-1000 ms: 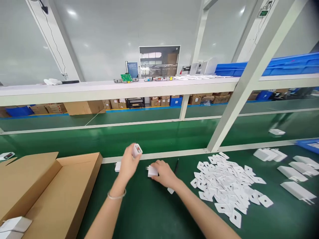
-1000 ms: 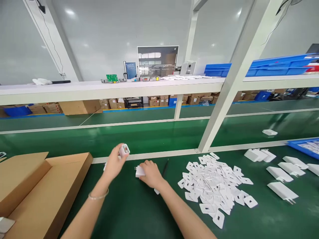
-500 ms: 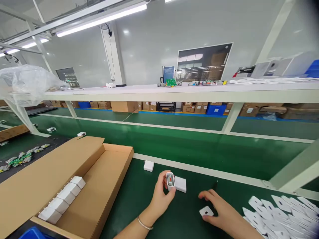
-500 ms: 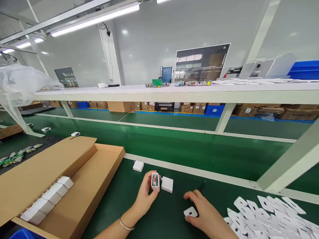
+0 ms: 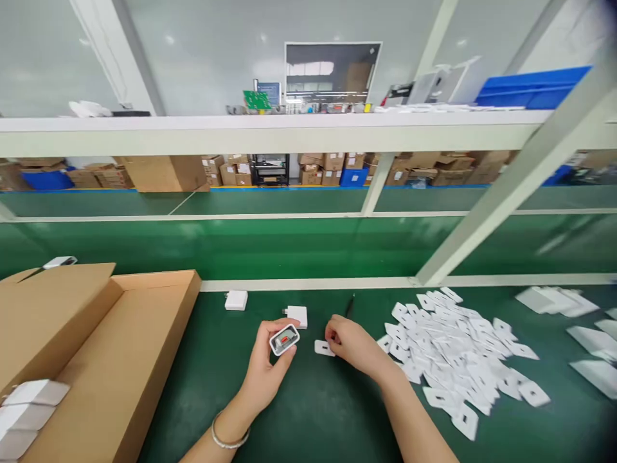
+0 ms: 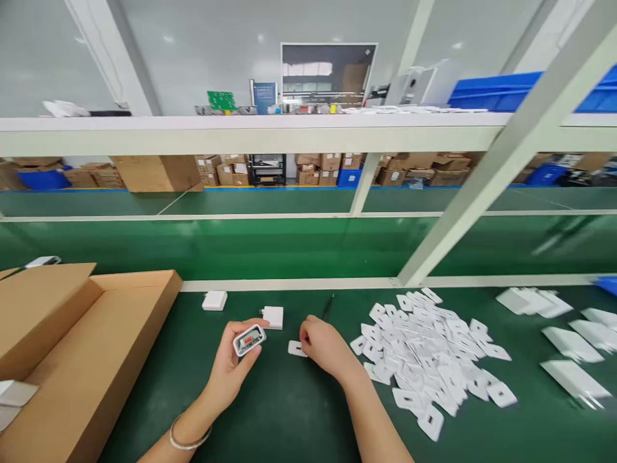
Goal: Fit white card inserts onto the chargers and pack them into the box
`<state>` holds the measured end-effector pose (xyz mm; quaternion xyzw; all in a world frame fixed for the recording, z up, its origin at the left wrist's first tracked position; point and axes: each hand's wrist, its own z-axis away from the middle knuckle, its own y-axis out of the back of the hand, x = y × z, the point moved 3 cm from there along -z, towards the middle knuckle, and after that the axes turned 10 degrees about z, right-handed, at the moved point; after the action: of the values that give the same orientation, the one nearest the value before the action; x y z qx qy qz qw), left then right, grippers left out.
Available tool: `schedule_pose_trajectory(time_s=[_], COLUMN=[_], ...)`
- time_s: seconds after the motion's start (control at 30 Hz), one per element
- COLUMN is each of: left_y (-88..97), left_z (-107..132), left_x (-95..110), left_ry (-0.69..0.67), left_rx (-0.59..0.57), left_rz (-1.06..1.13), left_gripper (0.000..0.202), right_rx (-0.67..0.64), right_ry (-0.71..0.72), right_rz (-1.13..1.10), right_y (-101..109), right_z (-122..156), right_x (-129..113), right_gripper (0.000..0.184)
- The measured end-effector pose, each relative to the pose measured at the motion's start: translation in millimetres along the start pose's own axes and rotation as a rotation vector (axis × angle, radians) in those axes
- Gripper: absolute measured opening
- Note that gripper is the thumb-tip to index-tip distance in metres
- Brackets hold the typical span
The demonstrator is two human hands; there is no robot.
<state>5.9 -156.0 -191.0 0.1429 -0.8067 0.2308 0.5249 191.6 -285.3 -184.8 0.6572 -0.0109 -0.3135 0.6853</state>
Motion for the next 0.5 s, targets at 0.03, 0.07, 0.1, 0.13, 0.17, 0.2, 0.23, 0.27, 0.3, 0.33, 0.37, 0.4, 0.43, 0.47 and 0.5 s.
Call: schedule_pose_trajectory(time_s=[0.03,0.07,0.1,0.13,0.17,0.2,0.23,0.27,0.3,0.33,0.37,0.4,0.43,0.47,0.5], left_y=[0.8,1.6,2.3,3.0,3.3,3.5,3.4,3.1,2.7,2.4,2.1,2.0,2.0,2.2,2.5], left_z=[0.1,0.2,0.5,0.8,0.9,1.0,1.0,0.8,0.6,0.2,-0.1,-0.3,-0.4,-0.4,-0.2], left_x=[-0.9,-1.5,-1.6,-1.2,-0.4,0.8,2.2,3.6,5.0,6.1,7.0,7.7,8.2,8.3,8.1], left_ry=[-0.003,-0.005,-0.011,-0.020,-0.035,-0.052,-0.072,-0.090,-0.106,-0.117,-0.125,-0.131,-0.135,-0.132,-0.123], left_rx=[-0.004,-0.006,-0.009,-0.011,-0.016,-0.022,-0.029,-0.035,-0.039,-0.041,-0.038,-0.031,-0.022,-0.009,0.006], left_rz=[-0.008,-0.019,-0.033,-0.049,-0.064,-0.080,-0.096,-0.114,-0.134,-0.154,-0.175,-0.196,-0.221,-0.249,-0.280], left_gripper=[0.022,0.022,0.023,0.023,0.023,0.023,0.023,0.023,0.023,0.023,0.023,0.023,0.023,0.023,0.024], right_rx=[0.001,-0.007,-0.024,-0.050,-0.082,-0.111,-0.133,-0.145,-0.149,-0.149,-0.146,-0.140,-0.129,-0.103,-0.053], right_ry=[0.000,0.004,0.012,0.024,0.034,0.039,0.041,0.039,0.037,0.039,0.045,0.053,0.062,0.067,0.059], right_rz=[-0.011,-0.027,-0.048,-0.065,-0.071,-0.062,-0.043,-0.019,0.001,0.012,0.011,0.001,-0.018,-0.036,-0.045], right_y=[1.2,2.4,3.3,4.0,4.1,3.9,3.2,2.3,1.2,0.0,-1.2,-2.0,-2.3,-1.8,-0.3], right_z=[1.0,2.4,4.0,5.7,7.3,8.5,9.2,9.3,8.9,8.2,7.4,6.4,5.4,4.1,2.5], right_x=[-1.2,-2.0,-2.5,-3.0,-3.3,-3.5,-3.9,-4.6,-5.6,-7.0,-8.6,-10.0,-10.8,-10.6,-8.7], right_gripper=[0.006,0.003,0.008,0.018,0.028,0.037,0.044,0.047,0.046,0.042,0.035,0.028,0.023,0.021,0.021])
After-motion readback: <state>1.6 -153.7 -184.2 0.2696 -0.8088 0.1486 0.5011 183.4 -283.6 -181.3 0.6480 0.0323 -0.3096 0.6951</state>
